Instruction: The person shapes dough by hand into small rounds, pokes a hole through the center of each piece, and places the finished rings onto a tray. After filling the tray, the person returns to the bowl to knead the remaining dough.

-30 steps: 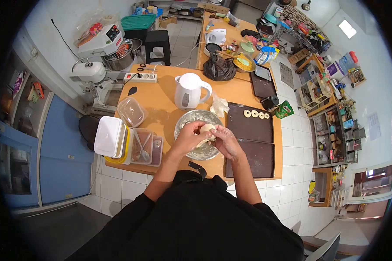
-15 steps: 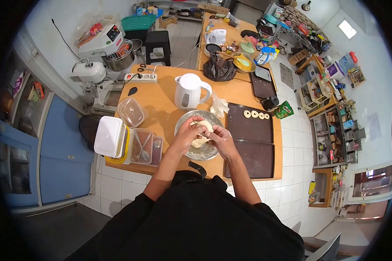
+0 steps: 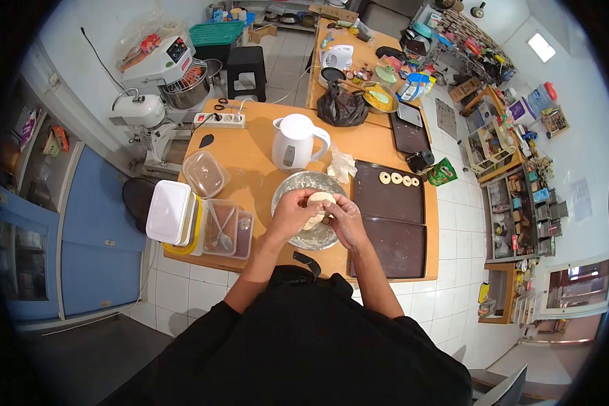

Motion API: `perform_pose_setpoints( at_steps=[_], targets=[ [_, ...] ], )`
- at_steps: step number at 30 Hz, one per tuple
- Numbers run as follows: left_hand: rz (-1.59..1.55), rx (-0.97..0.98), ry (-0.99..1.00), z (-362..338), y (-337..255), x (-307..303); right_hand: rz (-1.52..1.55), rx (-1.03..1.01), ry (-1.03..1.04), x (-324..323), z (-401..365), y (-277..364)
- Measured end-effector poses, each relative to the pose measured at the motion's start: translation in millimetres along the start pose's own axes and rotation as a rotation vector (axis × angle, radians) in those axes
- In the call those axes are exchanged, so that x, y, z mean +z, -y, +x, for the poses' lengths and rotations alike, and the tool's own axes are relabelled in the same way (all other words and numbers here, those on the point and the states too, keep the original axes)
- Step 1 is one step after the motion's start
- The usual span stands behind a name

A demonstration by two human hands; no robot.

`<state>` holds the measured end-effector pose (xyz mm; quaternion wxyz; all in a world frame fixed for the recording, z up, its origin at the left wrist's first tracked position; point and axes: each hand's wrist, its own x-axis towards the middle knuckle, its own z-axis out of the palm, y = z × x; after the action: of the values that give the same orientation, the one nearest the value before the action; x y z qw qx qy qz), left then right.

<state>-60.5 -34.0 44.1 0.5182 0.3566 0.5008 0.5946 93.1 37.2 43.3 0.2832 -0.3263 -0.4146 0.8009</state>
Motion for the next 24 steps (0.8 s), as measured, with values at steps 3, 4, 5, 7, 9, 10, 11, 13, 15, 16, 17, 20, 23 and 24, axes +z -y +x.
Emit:
perform_pose_setpoints(
  at_steps=[3,4,5,7,9,10,11,13,15,16,17,20,23,24],
  targets=[
    [-0.183,-0.036,-0.021,2,6,-3,-0.129,-0.004,0.006,3,0,1],
    [-0.183,-0.038,-0.02,3,8,-3,-0.11,0.011,0.021,4,0,1],
    [-0.314,-0.056,-0.001,4,10,-3,-0.091,0.026,0.037,6,-1,2],
    [-0.445,-0.075,0.019,5,13,-3,-0.104,0.019,0.028,3,-1,2],
    [-0.299,-0.093,-0.002,5,11,-2,-0.118,0.014,0.021,2,0,2],
    [-0.299,-0.094,-0.002,5,11,-2,-0.028,-0.003,0.028,1,0,1],
    [-0.282,-0.094,0.019,5,9,-2,0.062,-0.021,0.035,1,0,1],
    [-0.265,-0.093,0.04,5,11,-2,0.088,-0.008,0.047,1,-3,0],
    [-0.405,-0.059,0.024,7,16,-2,0.113,0.005,0.06,1,-4,-1],
    [-0.405,-0.059,0.024,8,19,-3,0.134,0.031,0.08,-1,-3,-3],
    [-0.478,-0.088,0.041,8,18,-4,0.156,0.057,0.099,-1,-3,-2],
    [-0.533,-0.131,0.078,6,16,-8,0.156,0.027,0.067,1,-3,1],
    [-0.521,-0.136,0.103,5,13,-7,0.205,0.0,0.142,-2,-3,3],
    [-0.526,-0.124,0.106,4,12,-6,0.204,0.0,0.143,0,-5,4]
  ],
)
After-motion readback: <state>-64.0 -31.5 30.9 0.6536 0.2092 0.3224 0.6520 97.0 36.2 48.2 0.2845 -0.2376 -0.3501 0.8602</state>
